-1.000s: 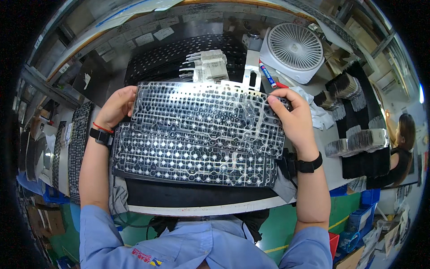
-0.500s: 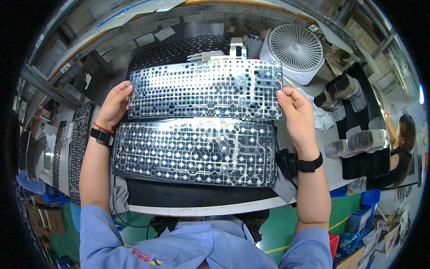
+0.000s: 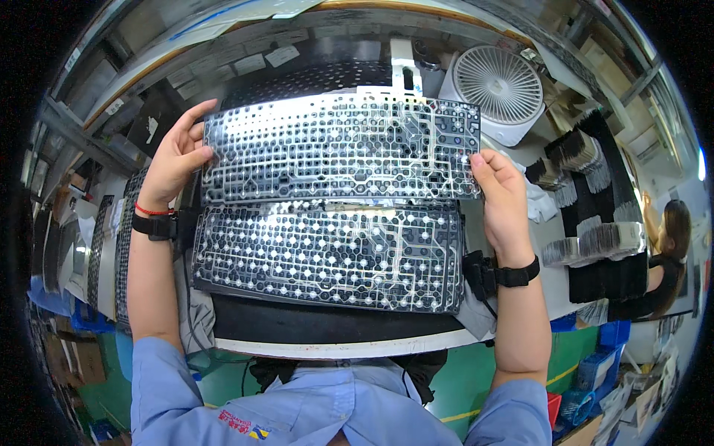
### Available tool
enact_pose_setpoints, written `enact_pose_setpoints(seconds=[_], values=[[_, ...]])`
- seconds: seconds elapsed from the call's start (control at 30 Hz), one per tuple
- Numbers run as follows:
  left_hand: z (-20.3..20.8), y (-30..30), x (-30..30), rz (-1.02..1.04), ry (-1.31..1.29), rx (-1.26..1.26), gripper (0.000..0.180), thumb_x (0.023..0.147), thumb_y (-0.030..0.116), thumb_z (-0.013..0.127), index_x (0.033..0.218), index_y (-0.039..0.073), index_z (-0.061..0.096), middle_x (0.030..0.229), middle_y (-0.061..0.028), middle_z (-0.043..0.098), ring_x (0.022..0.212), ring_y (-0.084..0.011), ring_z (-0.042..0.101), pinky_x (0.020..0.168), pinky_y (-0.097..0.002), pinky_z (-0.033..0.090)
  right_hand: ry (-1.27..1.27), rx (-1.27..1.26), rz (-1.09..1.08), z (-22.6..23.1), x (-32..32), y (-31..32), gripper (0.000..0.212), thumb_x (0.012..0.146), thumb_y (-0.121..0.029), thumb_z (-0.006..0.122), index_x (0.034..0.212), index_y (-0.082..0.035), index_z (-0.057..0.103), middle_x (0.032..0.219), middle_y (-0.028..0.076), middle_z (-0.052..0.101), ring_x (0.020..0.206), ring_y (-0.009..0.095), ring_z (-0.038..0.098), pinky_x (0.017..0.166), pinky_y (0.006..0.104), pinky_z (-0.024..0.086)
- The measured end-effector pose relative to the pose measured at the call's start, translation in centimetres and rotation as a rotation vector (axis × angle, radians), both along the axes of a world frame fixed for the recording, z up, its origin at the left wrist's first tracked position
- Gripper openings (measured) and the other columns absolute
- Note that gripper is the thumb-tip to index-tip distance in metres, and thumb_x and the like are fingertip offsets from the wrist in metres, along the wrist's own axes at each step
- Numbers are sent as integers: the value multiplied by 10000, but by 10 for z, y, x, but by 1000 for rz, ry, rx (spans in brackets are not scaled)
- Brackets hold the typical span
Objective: Inspecting and flipping layers of a keyboard base assembly and marking components.
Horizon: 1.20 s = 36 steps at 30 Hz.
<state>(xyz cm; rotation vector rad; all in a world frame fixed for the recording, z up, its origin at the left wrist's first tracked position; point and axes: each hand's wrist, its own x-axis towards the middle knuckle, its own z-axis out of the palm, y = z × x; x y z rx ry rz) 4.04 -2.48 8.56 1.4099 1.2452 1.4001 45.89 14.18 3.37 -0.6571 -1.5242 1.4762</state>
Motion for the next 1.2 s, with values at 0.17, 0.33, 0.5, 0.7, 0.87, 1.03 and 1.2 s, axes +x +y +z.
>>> enact_pose_setpoints(seconds=[0.17, 0.33, 0.5, 0.7, 0.87, 1.03, 1.2], values=[[5, -6, -2, -60, 236, -137, 607, 755, 16, 736, 1297, -38, 470, 1113, -80, 607, 998, -121, 591, 884, -254, 487, -39, -17, 47, 1, -1, -2, 198, 979, -155, 518, 1043, 14, 598, 963, 22, 653, 838, 48, 573, 780, 205, 436], [9, -8, 9, -44, 454, -248, 464, 718, 24, 773, 1139, -37, 588, 976, -40, 637, 896, -92, 587, 812, -235, 489, -57, -6, 67, -1, 1, -1, 202, 979, -153, 518, 1049, 18, 598, 968, 22, 656, 843, 50, 578, 788, 205, 440], [5, -8, 11, 33, 550, -302, 296, 703, 70, 794, 906, -6, 592, 786, 5, 583, 739, -61, 528, 674, -233, 446, -59, -8, 61, -1, -1, -2, 204, 978, -152, 520, 1058, 21, 595, 968, 24, 657, 841, 51, 580, 783, 204, 447], [4, -4, 21, 27, 749, -200, 334, 671, 128, 827, 829, -2, 563, 732, -10, 541, 707, -64, 481, 648, -241, 419, -44, -14, 65, 1, 0, -2, 205, 976, -158, 526, 1054, 19, 596, 950, 18, 659, 812, 46, 582, 755, 200, 453], [0, -5, 29, -23, 742, -42, 335, 689, 159, 819, 850, -13, 580, 736, -20, 571, 689, -71, 493, 638, -243, 422, -77, 20, 87, 0, -2, -3, 193, 975, -163, 529, 1033, 6, 604, 914, 3, 656, 787, 37, 576, 737, 195, 451], [-3, -1, 27, -11, 750, -152, 256, 813, 187, 719, 888, -28, 602, 717, -17, 571, 664, -65, 499, 612, -242, 424, -95, 9, 60, 0, -2, -6, 180, 975, -162, 529, 1011, -3, 605, 894, -7, 646, 777, 31, 562, 728, 196, 444], [-15, 3, 8, 44, 507, -223, 228, 945, 188, 563, 940, -30, 633, 745, 20, 582, 683, -52, 503, 620, -232, 429, -117, 13, 96, -2, -1, -2, 181, 975, -156, 527, 1017, 2, 603, 912, -2, 645, 803, 32, 560, 749, 195, 440]])
